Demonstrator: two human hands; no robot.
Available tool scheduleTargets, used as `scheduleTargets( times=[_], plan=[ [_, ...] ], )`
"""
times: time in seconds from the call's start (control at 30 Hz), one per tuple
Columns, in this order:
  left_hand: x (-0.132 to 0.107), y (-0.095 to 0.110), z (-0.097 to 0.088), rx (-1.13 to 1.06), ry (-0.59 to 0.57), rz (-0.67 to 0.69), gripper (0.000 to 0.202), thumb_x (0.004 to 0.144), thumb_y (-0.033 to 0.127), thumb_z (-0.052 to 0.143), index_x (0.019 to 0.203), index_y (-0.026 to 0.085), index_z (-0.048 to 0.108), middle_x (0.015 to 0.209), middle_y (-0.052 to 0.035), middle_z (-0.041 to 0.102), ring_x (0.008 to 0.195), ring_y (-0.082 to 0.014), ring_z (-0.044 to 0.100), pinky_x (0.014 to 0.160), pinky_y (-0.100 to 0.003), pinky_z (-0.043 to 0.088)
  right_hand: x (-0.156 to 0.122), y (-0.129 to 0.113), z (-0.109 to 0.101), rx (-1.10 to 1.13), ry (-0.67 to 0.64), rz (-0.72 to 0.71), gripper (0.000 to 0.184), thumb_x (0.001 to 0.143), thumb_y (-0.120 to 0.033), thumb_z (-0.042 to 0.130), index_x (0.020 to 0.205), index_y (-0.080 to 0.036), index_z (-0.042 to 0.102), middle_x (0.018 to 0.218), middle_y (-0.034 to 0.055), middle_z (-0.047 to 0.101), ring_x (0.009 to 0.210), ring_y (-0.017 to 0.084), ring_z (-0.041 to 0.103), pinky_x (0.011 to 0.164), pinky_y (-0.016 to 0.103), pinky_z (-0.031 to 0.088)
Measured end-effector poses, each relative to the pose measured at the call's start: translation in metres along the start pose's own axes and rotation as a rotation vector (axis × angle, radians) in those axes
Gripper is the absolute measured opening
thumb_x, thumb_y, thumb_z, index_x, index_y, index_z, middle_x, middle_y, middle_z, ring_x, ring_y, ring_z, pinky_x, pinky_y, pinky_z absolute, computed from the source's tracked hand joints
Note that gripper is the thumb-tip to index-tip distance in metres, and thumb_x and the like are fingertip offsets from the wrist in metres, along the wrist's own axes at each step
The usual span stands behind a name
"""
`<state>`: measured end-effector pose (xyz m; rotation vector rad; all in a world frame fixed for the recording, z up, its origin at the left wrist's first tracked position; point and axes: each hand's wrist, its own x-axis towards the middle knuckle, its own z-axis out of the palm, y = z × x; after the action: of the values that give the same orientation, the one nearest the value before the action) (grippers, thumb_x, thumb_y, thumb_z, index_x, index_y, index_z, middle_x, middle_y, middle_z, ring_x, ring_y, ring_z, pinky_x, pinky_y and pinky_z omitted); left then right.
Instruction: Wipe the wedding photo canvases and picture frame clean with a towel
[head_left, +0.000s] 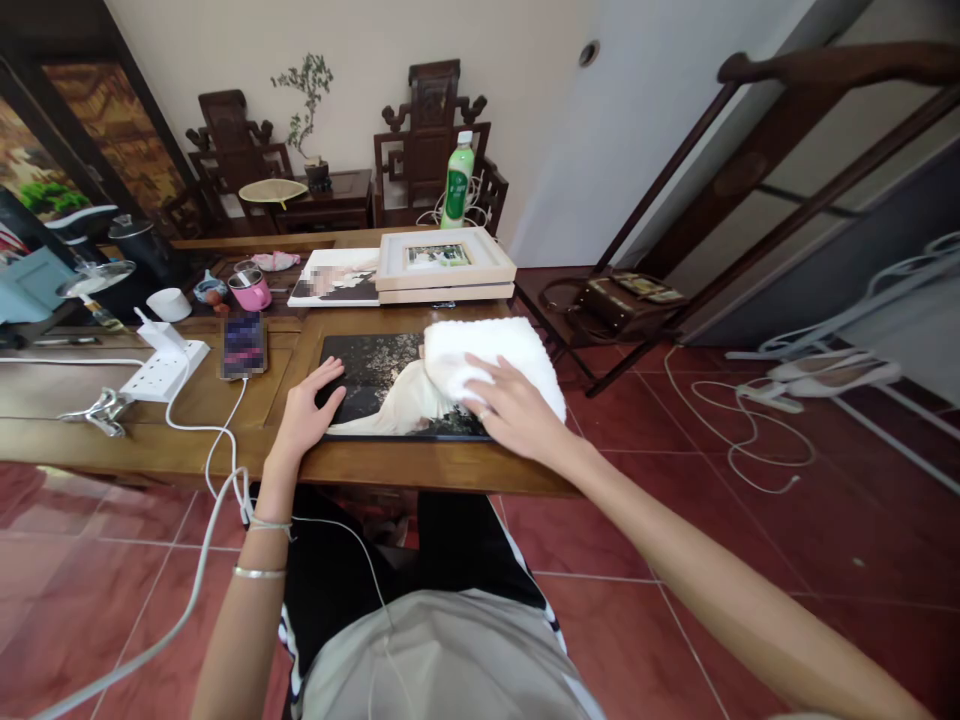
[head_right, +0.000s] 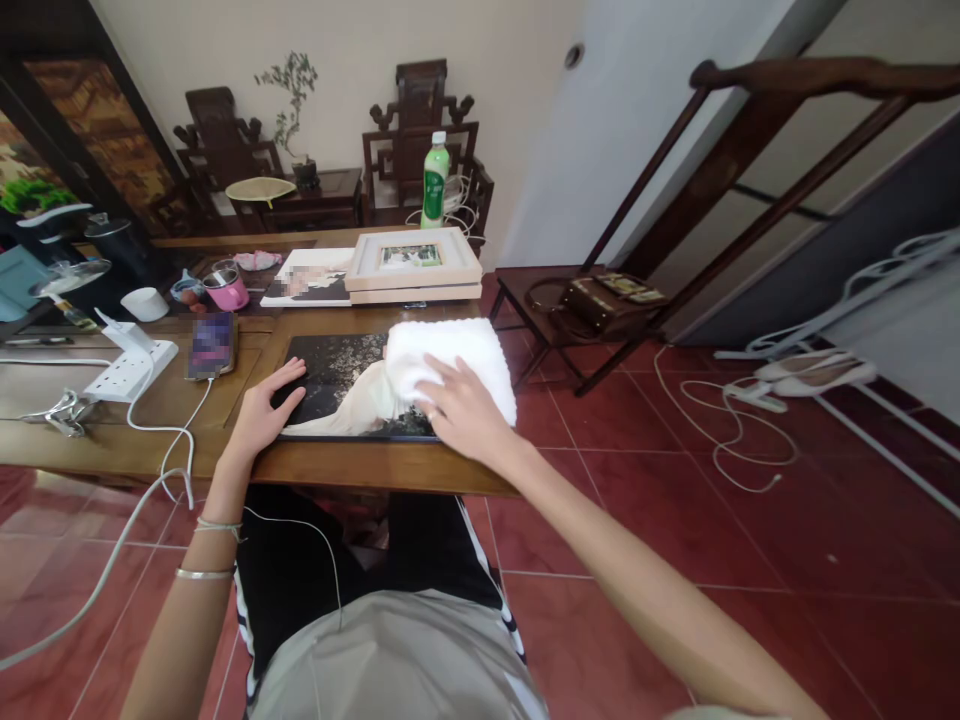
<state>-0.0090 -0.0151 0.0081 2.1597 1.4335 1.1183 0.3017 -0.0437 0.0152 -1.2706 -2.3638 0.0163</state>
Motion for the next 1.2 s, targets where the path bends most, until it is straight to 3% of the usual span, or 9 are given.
scheduleTargets(
  times=[0.17,0.27,0.4,0.57,0.7,0.87,1.07,1.2],
  plan=[
    [0.000,0.001,0.000,0.008,0.007,-0.007,0.035,0.087,0.030,0.056,0.117,0.016,0.066,0.131,-0.0105,0.061,0.129,-0.0230,0.050,0.113,-0.041,0.036,-0.046,-0.048,-0.025,0.097,-0.098,-0.196,0.023,0.086,-0.011,0.047,0.088,-0.019,0.068,0.139,0.0137,0.053,0.138,0.028,0.035,0.110,0.059,0.029],
    [0.000,0.001,0.000,0.003,0.010,0.001,0.034,0.087,0.031,0.056,0.116,0.016,0.066,0.131,-0.0106,0.061,0.129,-0.0233,0.051,0.113,-0.042,0.036,-0.047,-0.052,-0.033,0.113,-0.157,-0.257,0.022,0.086,-0.012,0.048,0.088,-0.021,0.069,0.139,0.0121,0.054,0.138,0.026,0.036,0.111,0.057,0.030],
    [0.000,0.001,-0.001,0.006,0.004,0.003,0.035,0.087,0.032,0.056,0.116,0.016,0.066,0.131,-0.0105,0.061,0.129,-0.0243,0.051,0.113,-0.043,0.036,-0.017,-0.021,-0.023,0.094,-0.139,-0.193,0.023,0.091,-0.019,0.047,0.097,-0.021,0.069,0.141,0.0133,0.051,0.134,0.027,0.042,0.112,0.055,0.029],
    [0.000,0.001,-0.002,0.008,-0.003,-0.002,0.035,0.087,0.032,0.056,0.117,0.017,0.066,0.131,-0.0105,0.061,0.129,-0.0241,0.050,0.113,-0.043,0.036,0.042,0.034,-0.002,-0.007,-0.113,-0.027,0.032,0.096,-0.025,0.037,0.111,-0.018,0.064,0.130,0.0122,0.060,0.133,0.032,0.042,0.107,0.056,0.032],
    [0.000,0.001,-0.001,-0.001,0.000,-0.003,0.036,0.087,0.031,0.056,0.117,0.014,0.066,0.131,-0.0126,0.060,0.129,-0.0240,0.051,0.113,-0.042,0.036,0.063,0.051,0.005,-0.049,-0.095,0.095,0.036,0.098,-0.028,0.034,0.116,-0.015,0.062,0.132,0.0169,0.058,0.122,0.036,0.053,0.100,0.056,0.038],
    [0.000,0.001,-0.001,-0.008,-0.002,-0.007,0.035,0.087,0.031,0.056,0.116,0.015,0.066,0.131,-0.0119,0.060,0.129,-0.0237,0.050,0.113,-0.043,0.036,0.024,0.025,0.003,-0.087,-0.039,0.024,0.031,0.095,-0.023,0.040,0.108,-0.011,0.066,0.135,0.0230,0.054,0.135,0.035,0.038,0.106,0.059,0.030],
    [0.000,0.000,0.000,0.007,-0.002,-0.012,0.033,0.087,0.031,0.056,0.115,0.017,0.066,0.132,-0.0103,0.060,0.130,-0.0240,0.050,0.113,-0.044,0.036,-0.045,-0.024,-0.016,-0.001,-0.033,-0.135,0.023,0.089,-0.014,0.046,0.088,-0.018,0.068,0.140,0.0138,0.052,0.140,0.033,0.029,0.109,0.064,0.027],
    [0.000,0.001,0.000,0.011,0.000,-0.002,0.034,0.087,0.031,0.056,0.115,0.017,0.066,0.131,-0.0110,0.061,0.129,-0.0241,0.050,0.113,-0.043,0.036,-0.054,-0.032,-0.025,0.067,-0.093,-0.228,0.023,0.088,-0.013,0.047,0.083,-0.019,0.068,0.143,0.0117,0.049,0.140,0.032,0.030,0.110,0.065,0.026]
  ],
)
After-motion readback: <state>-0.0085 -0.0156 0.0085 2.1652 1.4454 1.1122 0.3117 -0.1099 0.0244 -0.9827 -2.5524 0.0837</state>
